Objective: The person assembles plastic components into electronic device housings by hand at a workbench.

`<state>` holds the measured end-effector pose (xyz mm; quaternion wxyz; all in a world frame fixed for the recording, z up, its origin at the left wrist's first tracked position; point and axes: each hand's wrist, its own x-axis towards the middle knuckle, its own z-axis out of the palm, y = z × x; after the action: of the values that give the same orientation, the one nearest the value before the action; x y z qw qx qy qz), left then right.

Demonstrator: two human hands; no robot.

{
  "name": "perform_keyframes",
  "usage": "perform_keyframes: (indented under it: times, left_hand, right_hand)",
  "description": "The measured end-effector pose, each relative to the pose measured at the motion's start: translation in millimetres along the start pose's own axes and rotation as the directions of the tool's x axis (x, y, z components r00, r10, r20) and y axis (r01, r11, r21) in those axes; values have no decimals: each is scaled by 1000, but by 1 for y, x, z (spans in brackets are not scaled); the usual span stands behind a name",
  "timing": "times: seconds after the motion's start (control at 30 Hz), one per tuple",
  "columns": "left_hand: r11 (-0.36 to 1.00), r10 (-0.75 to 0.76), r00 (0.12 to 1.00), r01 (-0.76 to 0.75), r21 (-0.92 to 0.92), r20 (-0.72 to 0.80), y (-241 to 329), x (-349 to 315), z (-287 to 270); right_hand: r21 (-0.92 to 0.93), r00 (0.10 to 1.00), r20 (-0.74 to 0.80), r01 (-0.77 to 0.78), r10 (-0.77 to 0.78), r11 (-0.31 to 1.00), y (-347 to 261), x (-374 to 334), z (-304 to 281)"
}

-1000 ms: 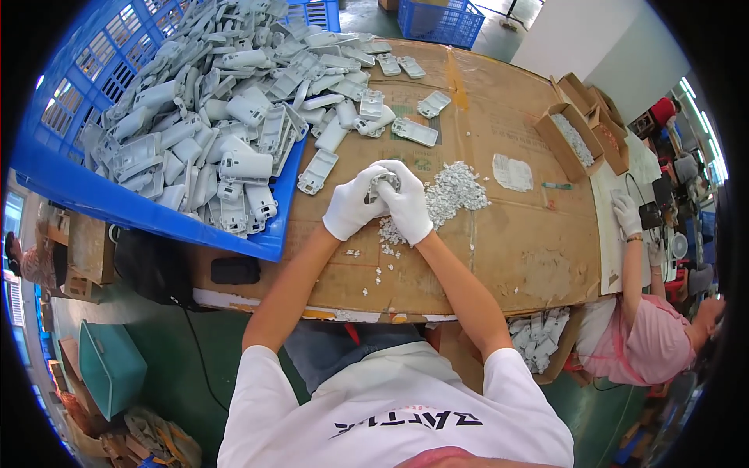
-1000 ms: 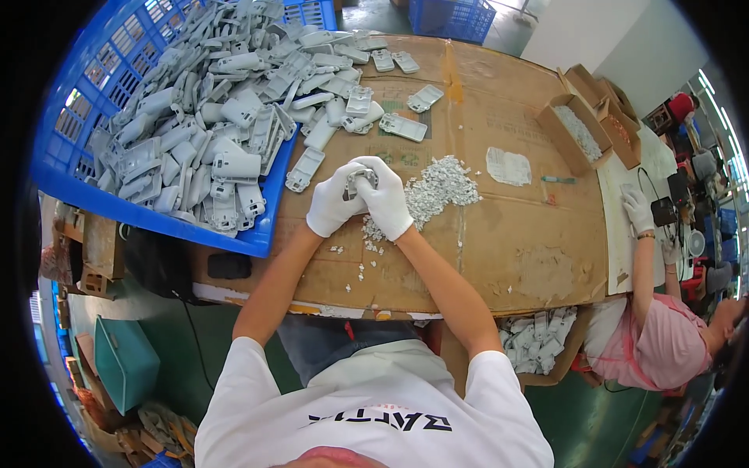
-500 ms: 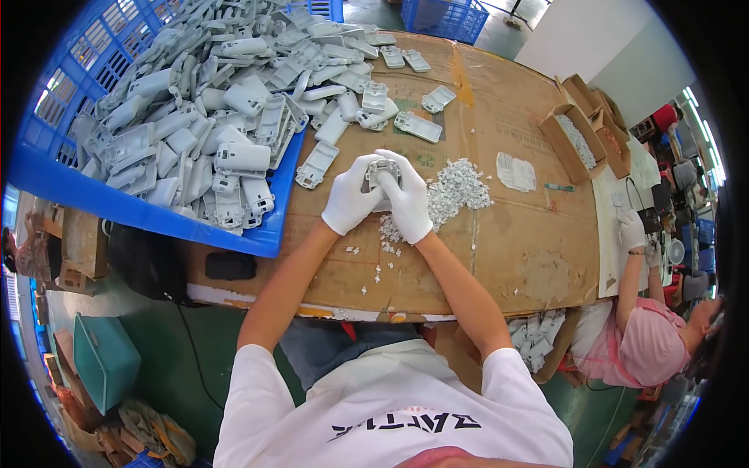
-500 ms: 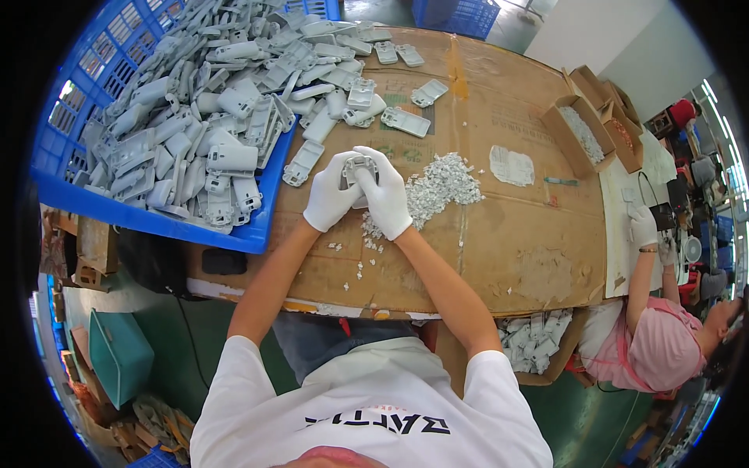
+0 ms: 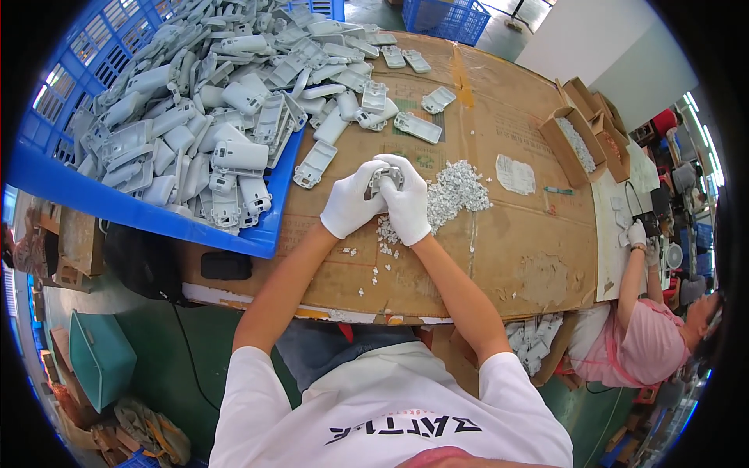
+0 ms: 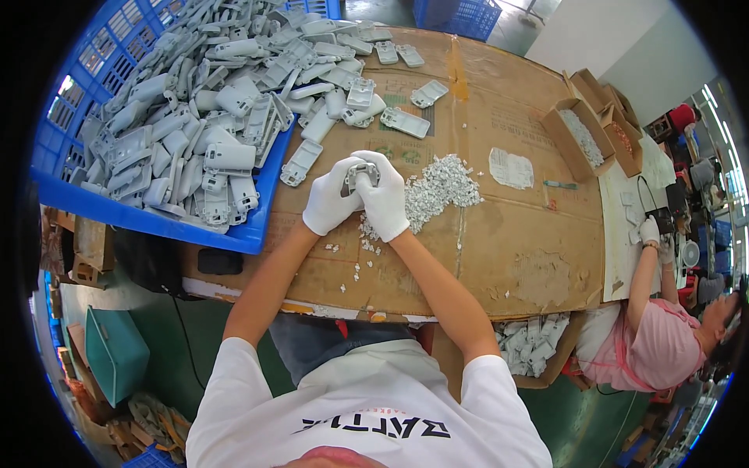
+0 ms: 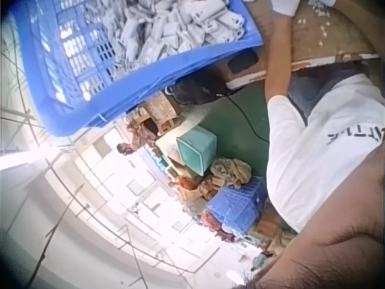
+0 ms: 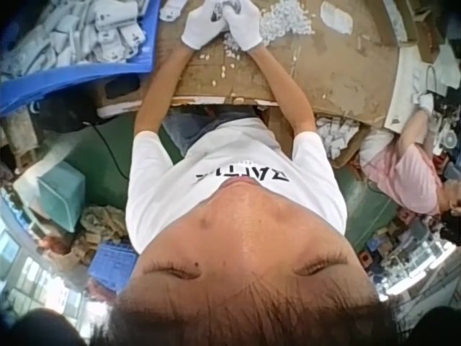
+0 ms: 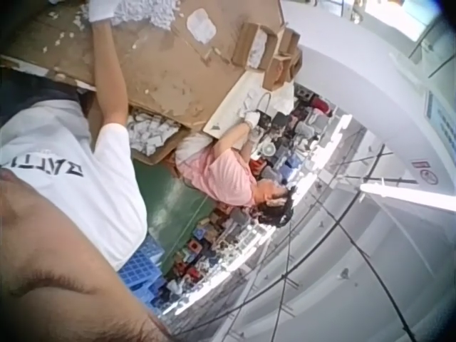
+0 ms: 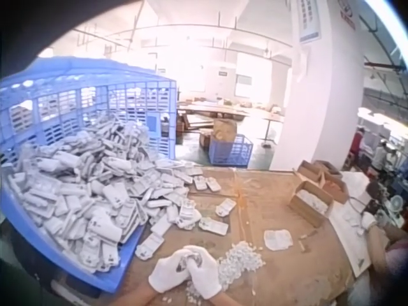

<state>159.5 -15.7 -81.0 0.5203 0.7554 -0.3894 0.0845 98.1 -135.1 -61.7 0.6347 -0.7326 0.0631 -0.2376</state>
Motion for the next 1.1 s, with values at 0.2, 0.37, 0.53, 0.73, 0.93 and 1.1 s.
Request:
perform_keyframes:
  times: [0.2,0.37,0.53,0.73,0.93,1.1]
  left_hand:
    - [1000,2,1000,-2,8,-3,-1,0,0]
    - [1000,10,1000,-10,-3,-15,0,0,-1]
    - [1000,-4,1000,4,2,-22,2,1,-1]
    - [1000,-5,1000,5,10,-9,0,-1,-1]
    - [1000,12,1000,-12,13,-4,-2,-2,0]
    - [999,-12,997,10,-30,-72,-1,3,0]
  right_hand:
    - [60,1000,-28,14,-12,998,2,2,1]
    - [56,1000,4,-2,1,998,1,4,-1]
    - [53,1000,24,-16,15,998,0,4,-2]
    - [71,999,13,-36,36,997,-5,2,0]
    - [49,998,26,-58,56,997,-7,2,-2]
    - [160,999,41,8,-14,987,-8,2,1]
